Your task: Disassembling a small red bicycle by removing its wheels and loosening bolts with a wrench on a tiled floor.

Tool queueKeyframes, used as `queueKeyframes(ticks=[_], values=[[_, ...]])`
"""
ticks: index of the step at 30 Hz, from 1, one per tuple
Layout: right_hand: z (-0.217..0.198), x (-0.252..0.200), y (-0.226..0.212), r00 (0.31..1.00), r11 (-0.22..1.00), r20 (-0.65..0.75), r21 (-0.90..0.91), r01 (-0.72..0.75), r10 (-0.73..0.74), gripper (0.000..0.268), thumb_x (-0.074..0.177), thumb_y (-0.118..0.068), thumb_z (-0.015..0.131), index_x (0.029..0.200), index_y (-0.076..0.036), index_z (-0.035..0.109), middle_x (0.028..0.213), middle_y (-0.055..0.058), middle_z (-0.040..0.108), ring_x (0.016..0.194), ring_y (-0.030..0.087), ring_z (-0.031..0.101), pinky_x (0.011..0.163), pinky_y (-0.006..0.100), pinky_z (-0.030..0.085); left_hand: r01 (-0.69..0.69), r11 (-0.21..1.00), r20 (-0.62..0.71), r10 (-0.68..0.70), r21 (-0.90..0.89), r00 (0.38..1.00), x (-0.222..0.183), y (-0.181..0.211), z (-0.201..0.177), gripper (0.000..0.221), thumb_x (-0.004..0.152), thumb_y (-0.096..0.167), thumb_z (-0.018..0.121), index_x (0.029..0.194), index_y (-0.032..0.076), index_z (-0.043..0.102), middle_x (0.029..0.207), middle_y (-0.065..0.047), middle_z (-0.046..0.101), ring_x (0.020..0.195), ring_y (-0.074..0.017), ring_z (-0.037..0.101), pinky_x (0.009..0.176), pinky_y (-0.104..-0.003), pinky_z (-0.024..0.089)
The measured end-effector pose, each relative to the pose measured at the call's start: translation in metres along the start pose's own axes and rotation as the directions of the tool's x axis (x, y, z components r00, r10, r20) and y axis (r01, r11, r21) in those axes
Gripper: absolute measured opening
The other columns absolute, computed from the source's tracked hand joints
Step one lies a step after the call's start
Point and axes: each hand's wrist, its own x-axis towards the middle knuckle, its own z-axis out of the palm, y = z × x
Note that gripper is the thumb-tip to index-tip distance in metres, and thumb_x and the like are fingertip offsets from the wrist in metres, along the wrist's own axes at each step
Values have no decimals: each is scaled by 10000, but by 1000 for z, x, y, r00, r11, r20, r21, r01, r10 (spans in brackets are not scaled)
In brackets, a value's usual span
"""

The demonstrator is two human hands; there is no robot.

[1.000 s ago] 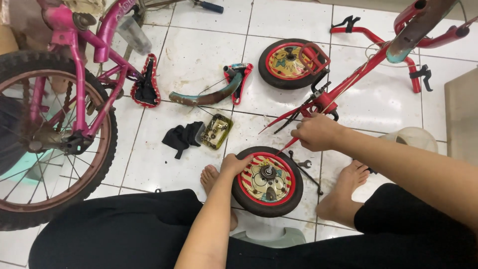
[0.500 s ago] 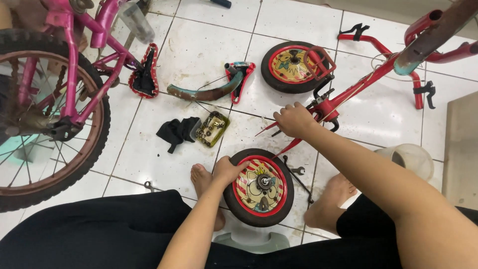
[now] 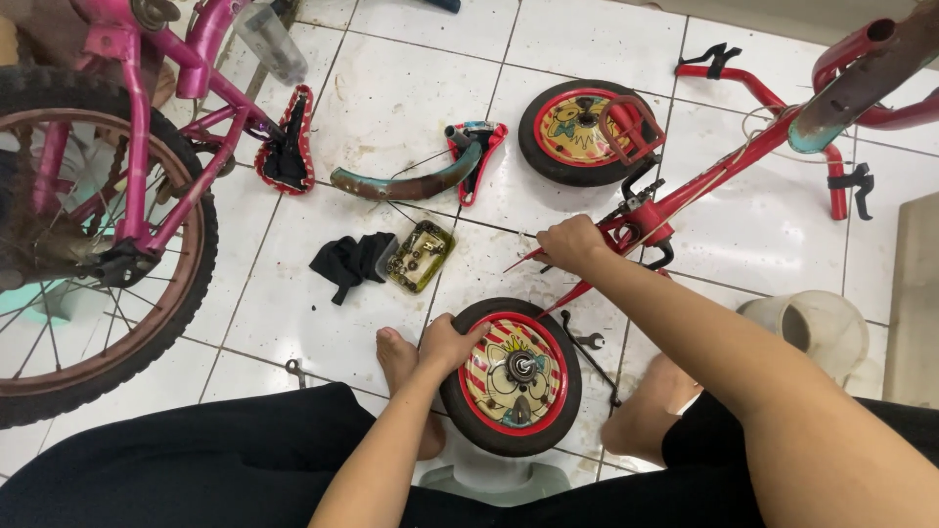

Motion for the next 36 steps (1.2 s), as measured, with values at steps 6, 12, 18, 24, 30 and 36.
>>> queueKeyframes(ticks=[6,12,18,24,30,36], values=[[-34,-22,12,999,997,-13,-63,42,-43,449,1035,-565,419,1085,-228,712,829,15,772,793,200,755,736,374,596,-47,999,-19,47,-14,999,-35,30,-21,742,758,611,817,1143,-6,674,1034,-182,718,1088,-333,711,817,-397,588],[-43,-29,20,998,998,-42,-44,42,-44,519,1011,-628,398,1078,-238,733,836,22,780,802,198,762,747,359,589,-158,987,-65,156,-38,986,-49,33,-27,650,764,569,837,1063,23,650,914,-164,705,966,-327,728,702,-378,569],[-76,-52,34,999,999,-10,1,43,-43,554,1017,-650,383,1052,-239,752,814,21,780,774,178,757,761,323,595,-279,960,-102,275,-32,956,-64,52,-45,564,797,493,841,1053,26,656,904,-187,718,929,-337,737,668,-391,566],[-86,-61,46,997,997,-38,23,75,-74,550,1020,-639,403,1030,-223,763,789,31,774,746,171,752,768,305,592,-433,899,-185,439,72,879,-67,62,-50,501,814,417,843,1090,42,657,914,-187,732,897,-362,741,658,-417,592],[-77,-65,56,995,996,-32,-13,92,-92,518,1029,-612,407,1013,-226,752,764,19,764,724,155,747,767,293,595,-637,719,-347,693,277,631,-71,77,-45,489,796,388,866,1067,44,649,863,-173,729,832,-355,738,633,-434,611],[-97,-78,67,996,992,-30,85,89,-87,498,1036,-569,414,996,-197,741,743,41,758,723,179,754,772,309,602,-732,466,-232,884,497,406,-69,86,-28,437,826,341,825,1113,94,608,870,-103,682,797,-301,699,656,-399,583]])
